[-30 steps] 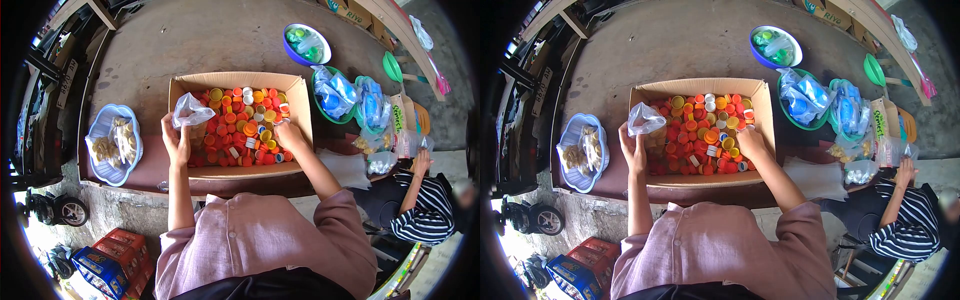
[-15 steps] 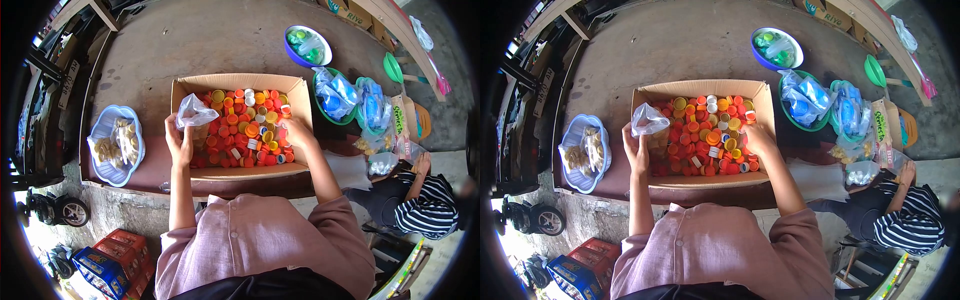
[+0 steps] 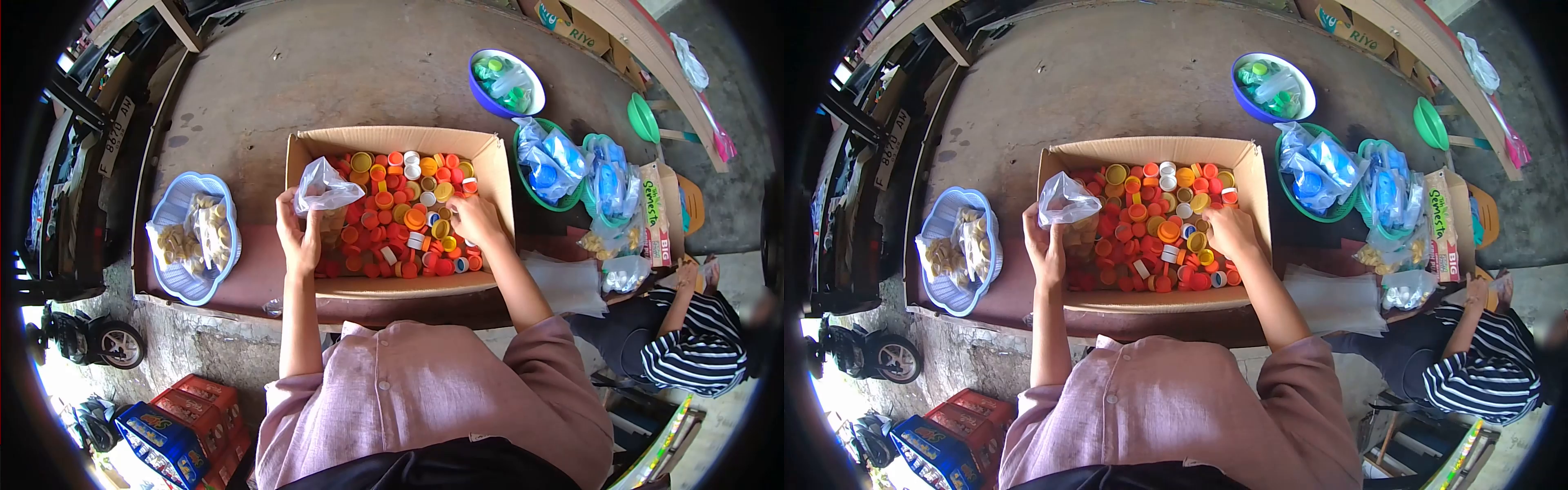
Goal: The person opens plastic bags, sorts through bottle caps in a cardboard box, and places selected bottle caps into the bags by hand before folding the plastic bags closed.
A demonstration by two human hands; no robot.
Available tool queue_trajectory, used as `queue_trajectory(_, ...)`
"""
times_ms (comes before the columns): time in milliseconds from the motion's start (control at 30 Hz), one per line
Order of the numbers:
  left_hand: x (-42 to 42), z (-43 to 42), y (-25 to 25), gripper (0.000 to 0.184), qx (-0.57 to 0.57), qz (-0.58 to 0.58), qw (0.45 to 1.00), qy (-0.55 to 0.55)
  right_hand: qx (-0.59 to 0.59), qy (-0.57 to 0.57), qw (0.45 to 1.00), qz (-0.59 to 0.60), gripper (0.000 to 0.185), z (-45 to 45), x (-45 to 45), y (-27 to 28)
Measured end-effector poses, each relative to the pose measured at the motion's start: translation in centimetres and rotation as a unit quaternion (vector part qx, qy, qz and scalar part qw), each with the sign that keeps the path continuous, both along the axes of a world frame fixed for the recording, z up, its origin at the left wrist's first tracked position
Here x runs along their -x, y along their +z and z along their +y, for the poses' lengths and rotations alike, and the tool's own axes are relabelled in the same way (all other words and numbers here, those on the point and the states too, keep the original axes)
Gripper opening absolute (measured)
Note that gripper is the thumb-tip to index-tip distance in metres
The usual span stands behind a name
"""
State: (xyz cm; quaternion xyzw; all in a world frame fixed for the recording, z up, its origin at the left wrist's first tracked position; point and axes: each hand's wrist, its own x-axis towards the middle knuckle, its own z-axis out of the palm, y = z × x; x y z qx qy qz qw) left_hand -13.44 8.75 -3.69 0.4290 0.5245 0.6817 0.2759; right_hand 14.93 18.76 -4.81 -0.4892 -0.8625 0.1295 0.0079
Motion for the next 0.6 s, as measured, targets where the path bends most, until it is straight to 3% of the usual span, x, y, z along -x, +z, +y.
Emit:
queue_trajectory(33, -0.1, 0.0, 0.1, 0.026, -0.002, 0.0, 1.0, -0.002, -0.001, 0.002, 1.0, 0.001, 0.02, -0.1, 0.1, 0.0)
queue_trajectory(67, -0.1, 0.0, 0.3, 0.026, -0.002, 0.001, 1.0, -0.003, 0.061, -0.002, 0.985, 0.161, 0.021, -0.2, 0.8, 0.8)
queue_trajectory(133, 0.1, 0.0, 0.0, 0.027, 0.004, 0.029, 1.0, 0.007, 0.139, 0.021, 0.903, 0.406, 0.024, -0.2, 2.9, 2.3)
queue_trajectory(233, 0.1, 0.1, 0.2, 0.027, 0.01, 0.045, 0.999, 0.006, 0.285, 0.019, 0.758, 0.587, 0.017, -1.6, 7.8, 9.2)
queue_trajectory(367, -0.2, 0.0, 0.2, 0.028, -0.003, 0.019, 1.0, -0.007, 0.069, 0.177, 0.817, 0.544, 0.017, -2.3, 14.2, 11.7)
queue_trajectory(467, -0.1, -0.1, 0.1, 0.028, -0.006, 0.0, 1.0, -0.016, 0.016, 0.217, 0.813, 0.54, 0.024, -2.9, 17.3, 10.7)
queue_trajectory(600, 0.1, 0.0, -0.1, 0.03, 0.0, 0.015, 1.0, -0.009, 0.017, 0.227, 0.856, 0.464, 0.036, -3.4, 17.6, 9.7)
